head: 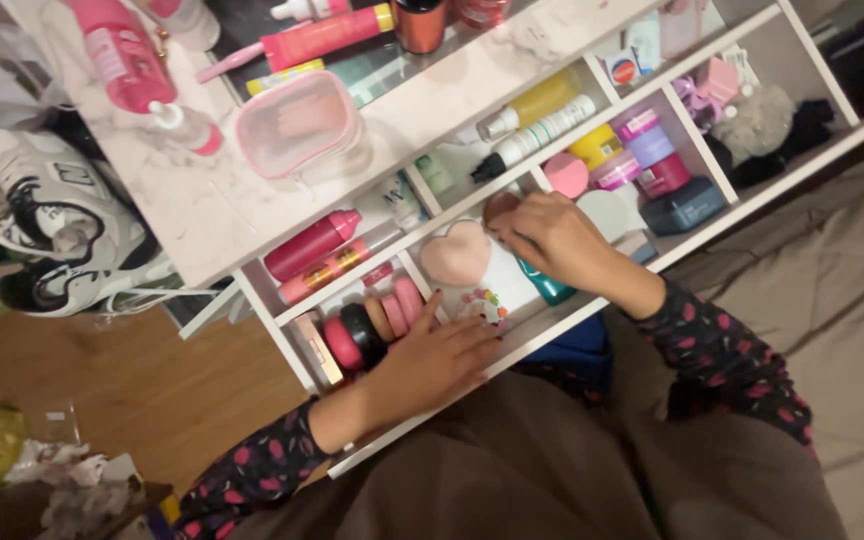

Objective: Organizing various makeup products, skincare items, and hair accessories within a vanity drawer.

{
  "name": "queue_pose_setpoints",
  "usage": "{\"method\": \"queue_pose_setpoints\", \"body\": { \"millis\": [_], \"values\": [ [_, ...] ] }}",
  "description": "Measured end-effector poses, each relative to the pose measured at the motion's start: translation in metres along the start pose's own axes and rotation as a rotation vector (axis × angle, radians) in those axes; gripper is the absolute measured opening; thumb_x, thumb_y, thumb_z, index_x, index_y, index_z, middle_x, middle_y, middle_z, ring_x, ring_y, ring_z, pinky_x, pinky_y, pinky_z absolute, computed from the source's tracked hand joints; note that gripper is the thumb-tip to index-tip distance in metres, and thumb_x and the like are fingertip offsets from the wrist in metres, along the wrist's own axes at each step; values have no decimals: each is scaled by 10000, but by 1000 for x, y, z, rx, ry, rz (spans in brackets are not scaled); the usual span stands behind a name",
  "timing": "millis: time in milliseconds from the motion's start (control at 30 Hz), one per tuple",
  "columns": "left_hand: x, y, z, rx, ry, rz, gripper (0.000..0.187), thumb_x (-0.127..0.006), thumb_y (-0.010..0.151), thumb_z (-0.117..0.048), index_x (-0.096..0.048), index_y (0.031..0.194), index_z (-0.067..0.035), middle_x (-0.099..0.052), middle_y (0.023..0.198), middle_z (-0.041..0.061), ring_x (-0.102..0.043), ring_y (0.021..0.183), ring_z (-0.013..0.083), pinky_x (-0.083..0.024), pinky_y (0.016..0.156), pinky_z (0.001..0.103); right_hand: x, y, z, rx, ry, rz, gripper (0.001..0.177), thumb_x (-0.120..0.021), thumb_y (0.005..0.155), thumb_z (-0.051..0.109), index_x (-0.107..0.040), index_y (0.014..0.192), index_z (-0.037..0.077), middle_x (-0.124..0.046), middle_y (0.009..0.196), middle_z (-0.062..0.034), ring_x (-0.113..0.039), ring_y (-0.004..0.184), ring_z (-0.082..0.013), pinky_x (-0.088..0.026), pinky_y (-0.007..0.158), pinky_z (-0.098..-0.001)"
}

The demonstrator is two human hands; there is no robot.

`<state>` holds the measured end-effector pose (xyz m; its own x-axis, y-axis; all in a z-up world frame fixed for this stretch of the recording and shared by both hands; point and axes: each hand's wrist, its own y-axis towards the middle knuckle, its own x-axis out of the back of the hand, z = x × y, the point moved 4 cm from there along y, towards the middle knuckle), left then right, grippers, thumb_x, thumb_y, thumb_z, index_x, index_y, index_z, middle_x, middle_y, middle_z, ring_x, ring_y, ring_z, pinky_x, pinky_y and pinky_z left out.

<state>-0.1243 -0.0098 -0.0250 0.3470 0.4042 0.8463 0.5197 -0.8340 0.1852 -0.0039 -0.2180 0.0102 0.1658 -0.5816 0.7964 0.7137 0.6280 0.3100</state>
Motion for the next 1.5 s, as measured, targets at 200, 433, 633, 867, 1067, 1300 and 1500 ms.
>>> {"method": "queue_pose_setpoints", "body": {
  "millis": [200,433,633,867,1067,1300,1500],
  "values": [
    [19,-13,57,262,-51,-261,100,-746,928,-271,-683,991,-226,-704,768,2,-699,791,210,-492,910,426,13,22,10,63,137,-85,145,-832,912,184,-718,919,96,-685,1010,-44,-650,1006,-248,-486,865,-368],
    [8,22,20,515,-509,-33,149,-592,1020,-138,-655,1146,-90,-704,1070,124,-671,1009,319,-512,854,438,24,52,15,5,-29,-196,181,-796,848,128,-746,1016,83,-603,1300,-112,-574,1177,-328,-436,992,-451],
    [-20,36,-23,-96,-71,-4,468,-614,846,-135,-641,1313,-141,-561,1408,133,-551,1276,350,-333,1059,675,41,42,-5,-55,-28,-306,260,-700,922,16,-709,1178,58,-699,1152,-92,-648,1088,-303,-484,976,-405],
    [-20,35,-23,-82,-34,27,494,-636,848,-117,-639,1339,-169,-527,1510,111,-541,1305,289,-312,1123,660,80,-28,-51,-468,19,-559,360,-656,985,18,-652,1345,40,-723,1154,-124,-701,1070,-291,-522,988,-379],
    [-19,39,-19,-83,-47,76,586,-670,772,-120,-634,1353,-190,-540,1499,117,-547,1307,305,-332,1072,601,109,-129,-121,-568,-482,-686,376,-703,956,-22,-672,1329,20,-595,1436,-255,-555,1314,-427,-454,1130,-465],
    [-20,43,-10,-58,-162,120,550,-691,802,-146,-639,1341,-244,-567,1458,126,-614,1205,317,-383,1033,536,106,-174,-164,-753,-368,-724,265,-703,951,64,-715,1215,43,-645,1382,-172,-571,1341,-378,-174,1225,-623],
    [-19,47,-7,-88,-144,116,501,-715,823,-177,-652,1314,-253,-605,1415,127,-634,1119,309,-435,985,485,108,-168,-159,-756,-352,-685,273,-693,965,83,-703,1235,50,-625,1379,-172,-564,1331,-371,-138,1227,-667]
  ]
}}
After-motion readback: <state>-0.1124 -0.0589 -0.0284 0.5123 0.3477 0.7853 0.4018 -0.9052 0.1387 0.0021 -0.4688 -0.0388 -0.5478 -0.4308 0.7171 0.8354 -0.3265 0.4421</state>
